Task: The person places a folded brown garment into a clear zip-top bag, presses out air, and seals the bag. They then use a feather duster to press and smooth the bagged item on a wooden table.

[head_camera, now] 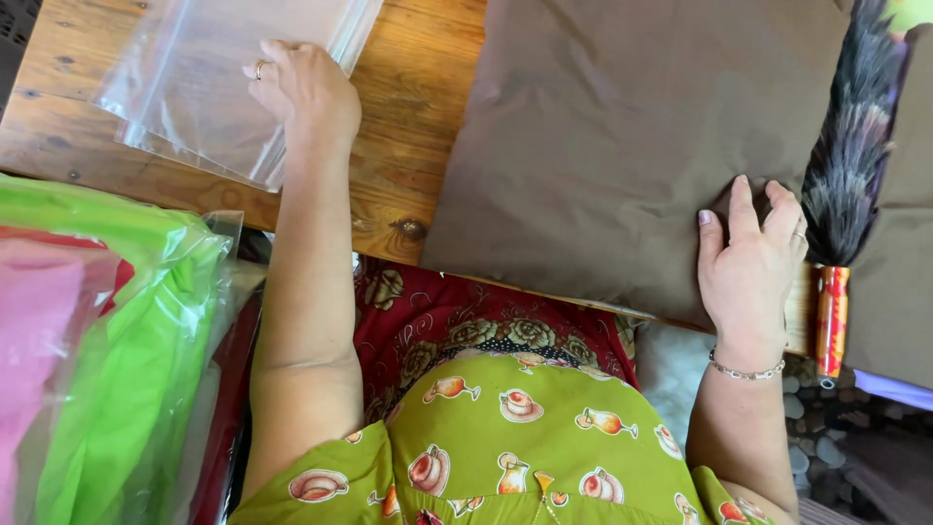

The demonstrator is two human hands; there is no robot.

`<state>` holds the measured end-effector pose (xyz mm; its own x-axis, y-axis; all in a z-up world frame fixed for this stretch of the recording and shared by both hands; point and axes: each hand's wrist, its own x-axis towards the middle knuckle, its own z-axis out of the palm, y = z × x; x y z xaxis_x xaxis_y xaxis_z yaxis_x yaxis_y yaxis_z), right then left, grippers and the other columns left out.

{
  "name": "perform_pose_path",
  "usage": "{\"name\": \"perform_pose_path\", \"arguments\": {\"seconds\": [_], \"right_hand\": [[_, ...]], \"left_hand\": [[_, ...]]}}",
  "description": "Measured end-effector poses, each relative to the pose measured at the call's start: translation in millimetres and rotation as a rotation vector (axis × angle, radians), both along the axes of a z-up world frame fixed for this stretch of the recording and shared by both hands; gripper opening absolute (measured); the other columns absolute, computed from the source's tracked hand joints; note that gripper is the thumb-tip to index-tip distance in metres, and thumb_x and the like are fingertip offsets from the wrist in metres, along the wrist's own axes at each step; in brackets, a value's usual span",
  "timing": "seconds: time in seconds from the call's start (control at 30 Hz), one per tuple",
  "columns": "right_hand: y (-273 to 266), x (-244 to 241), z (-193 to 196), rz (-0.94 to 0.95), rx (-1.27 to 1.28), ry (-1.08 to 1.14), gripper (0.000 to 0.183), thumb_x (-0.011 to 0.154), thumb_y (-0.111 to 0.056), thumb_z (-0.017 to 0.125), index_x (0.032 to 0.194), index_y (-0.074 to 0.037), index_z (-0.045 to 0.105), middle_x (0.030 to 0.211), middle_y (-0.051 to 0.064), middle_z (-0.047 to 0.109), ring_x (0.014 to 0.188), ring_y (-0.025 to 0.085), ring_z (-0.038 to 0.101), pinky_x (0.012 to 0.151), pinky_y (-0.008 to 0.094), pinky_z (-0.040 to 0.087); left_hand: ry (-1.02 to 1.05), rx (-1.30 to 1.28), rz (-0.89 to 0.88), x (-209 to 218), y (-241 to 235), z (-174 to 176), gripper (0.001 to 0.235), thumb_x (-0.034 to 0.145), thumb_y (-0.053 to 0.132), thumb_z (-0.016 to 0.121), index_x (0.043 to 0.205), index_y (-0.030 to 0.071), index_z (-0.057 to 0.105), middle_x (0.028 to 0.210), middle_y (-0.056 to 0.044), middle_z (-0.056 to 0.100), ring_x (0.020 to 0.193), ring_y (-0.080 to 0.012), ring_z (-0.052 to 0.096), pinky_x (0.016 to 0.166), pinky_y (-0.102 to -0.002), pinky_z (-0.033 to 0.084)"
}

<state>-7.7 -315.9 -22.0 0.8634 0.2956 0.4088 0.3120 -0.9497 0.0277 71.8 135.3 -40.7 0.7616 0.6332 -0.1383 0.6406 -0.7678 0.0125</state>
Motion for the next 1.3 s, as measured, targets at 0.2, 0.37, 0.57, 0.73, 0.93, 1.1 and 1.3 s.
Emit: {"name": "perform_pose_path", "arguments": {"seconds": [0.2, 0.37, 0.57, 0.73, 0.93, 1.1, 1.3], "right_hand": [[-1, -8, 7, -0.036, 0.004, 0.004, 0.040, 0.099, -0.019, 0.062, 0.134, 0.001, 0.059, 0.129, 0.023, 0.044, 0.109, 0.045, 0.047, 0.080, 0.058, 0.041], [-8, -10, 8, -0.030, -0.018, 0.001, 0.040, 0.098, -0.019, 0.065, 0.132, 0.001, 0.062, 0.128, 0.023, 0.046, 0.107, 0.043, 0.049, 0.081, 0.057, 0.041], [12, -10, 43, 0.035, -0.045, -0.020, 0.043, 0.098, -0.020, 0.067, 0.131, 0.007, 0.064, 0.128, 0.027, 0.044, 0.119, 0.046, 0.037, 0.091, 0.060, 0.036], [60, -11, 86, 0.442, 0.242, -0.024, 0.038, 0.106, -0.006, 0.052, 0.130, 0.023, 0.051, 0.121, 0.034, 0.049, 0.112, 0.044, 0.047, 0.098, 0.050, 0.042], [74, 33, 88, 0.296, 1.270, 0.952, 0.094, 0.083, -0.067, 0.021, 0.153, -0.004, 0.021, 0.113, 0.015, 0.054, 0.099, 0.028, 0.056, 0.081, 0.038, 0.048], [53, 97, 100, -0.095, 1.641, 0.808, 0.060, 0.075, -0.049, 0.063, 0.115, -0.005, 0.052, 0.097, 0.025, 0.065, 0.091, 0.031, 0.078, 0.074, 0.043, 0.071], [73, 91, 78, 0.015, 0.926, 0.796, 0.022, 0.089, -0.004, 0.064, 0.110, -0.012, 0.066, 0.091, -0.003, 0.068, 0.074, 0.000, 0.063, 0.073, 0.010, 0.052]], "left_hand": [[-0.396, -0.071, -0.024, 9, 11, -14, 0.019, 0.077, 0.016, 0.071, 0.092, 0.010, 0.060, 0.089, -0.007, 0.063, 0.078, -0.0304, 0.062, 0.062, -0.042, 0.051], [-0.712, -0.081, -0.080, -7, -6, -4, 0.028, 0.068, 0.005, 0.073, 0.076, 0.017, 0.049, 0.086, 0.000, 0.056, 0.075, -0.0267, 0.060, 0.058, -0.042, 0.048], [-1.084, 0.075, -0.272, -27, -59, 29, 0.042, 0.054, -0.013, 0.065, 0.079, 0.014, 0.046, 0.073, 0.001, 0.052, 0.055, -0.0178, 0.050, 0.048, -0.032, 0.038], [-1.203, 0.063, -0.452, -59, -129, 67, 0.012, 0.079, 0.007, 0.061, 0.082, 0.008, 0.049, 0.090, -0.011, 0.050, 0.074, -0.0320, 0.051, 0.062, -0.041, 0.043], [-1.230, 0.068, -1.220, -97, -182, 76, 0.015, 0.088, 0.003, 0.053, 0.074, 0.009, 0.053, 0.085, -0.009, 0.050, 0.066, -0.0211, 0.049, 0.057, -0.030, 0.041], [-0.966, -0.194, -1.565, -102, -180, 42, 0.016, 0.084, -0.004, 0.055, 0.086, 0.011, 0.058, 0.090, -0.004, 0.056, 0.082, -0.0252, 0.061, 0.079, -0.033, 0.046], [-0.349, -0.305, -1.366, -87, -141, 49, 0.072, 0.071, -0.012, 0.058, 0.136, 0.014, 0.044, 0.117, -0.007, 0.058, 0.104, -0.0252, 0.055, 0.099, -0.044, 0.038]]}}
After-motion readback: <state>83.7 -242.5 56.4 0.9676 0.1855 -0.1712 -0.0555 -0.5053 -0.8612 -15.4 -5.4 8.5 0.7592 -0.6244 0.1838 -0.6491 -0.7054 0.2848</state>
